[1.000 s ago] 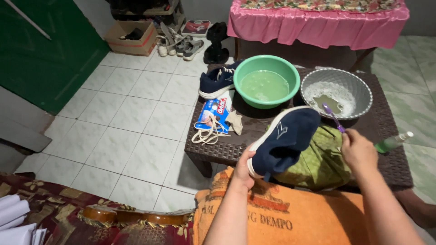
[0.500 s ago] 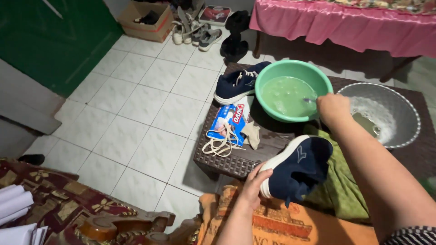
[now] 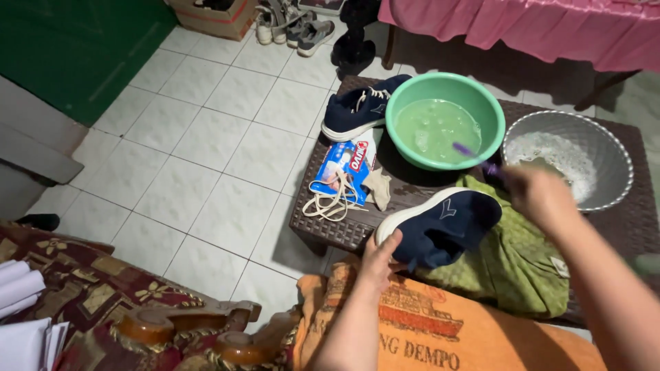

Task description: The person scrubs a dark blue sneaker with a purple toothbrush, repeatedly dipping the brush into a metal bowl of soapy water. They clean the upper fabric, the white sole, and the bottom tread of the shoe while holding it over a green cloth on a table.

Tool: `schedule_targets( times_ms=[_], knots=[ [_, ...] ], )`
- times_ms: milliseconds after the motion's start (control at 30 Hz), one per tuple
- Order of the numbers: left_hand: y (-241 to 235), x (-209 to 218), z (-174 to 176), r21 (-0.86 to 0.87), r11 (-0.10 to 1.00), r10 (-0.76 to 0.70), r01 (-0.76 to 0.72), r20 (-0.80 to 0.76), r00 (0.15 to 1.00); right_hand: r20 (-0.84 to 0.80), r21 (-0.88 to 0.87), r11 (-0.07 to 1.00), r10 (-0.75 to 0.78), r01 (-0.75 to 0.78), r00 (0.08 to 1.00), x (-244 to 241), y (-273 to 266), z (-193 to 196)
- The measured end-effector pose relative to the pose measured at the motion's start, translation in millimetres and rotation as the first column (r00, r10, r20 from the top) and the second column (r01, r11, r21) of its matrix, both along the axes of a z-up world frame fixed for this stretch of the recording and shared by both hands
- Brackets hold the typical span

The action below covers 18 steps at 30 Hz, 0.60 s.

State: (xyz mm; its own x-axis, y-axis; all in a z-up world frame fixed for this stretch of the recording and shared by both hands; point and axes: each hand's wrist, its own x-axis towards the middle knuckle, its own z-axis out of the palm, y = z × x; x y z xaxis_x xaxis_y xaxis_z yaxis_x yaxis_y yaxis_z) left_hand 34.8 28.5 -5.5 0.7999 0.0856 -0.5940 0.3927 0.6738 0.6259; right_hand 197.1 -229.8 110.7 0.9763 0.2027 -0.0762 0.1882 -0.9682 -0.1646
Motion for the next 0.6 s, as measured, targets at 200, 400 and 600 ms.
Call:
schedule_targets(
  times_ms=[200, 400, 600],
  knots=[
    [-15, -3, 6, 0.059, 0.982, 0.177, -0.181, 0.062, 0.982, -0.096, 0.565, 0.825, 0.065, 0.000, 0.993, -151, -11, -49],
    [-25, -22, 28, 0.198, 0.975, 0.076, -0.104, 0.146, 0.986, -0.089, 0.726, 0.669, -0.133, 0.156, 0.987, -175, -36, -85],
    [-25, -1, -27, 0.299, 0.936, 0.114, -0.185, 0.239, 0.964, 0.073, 0.548, 0.805, -0.314, 0.225, 0.947, -144, -86, -158]
  ],
)
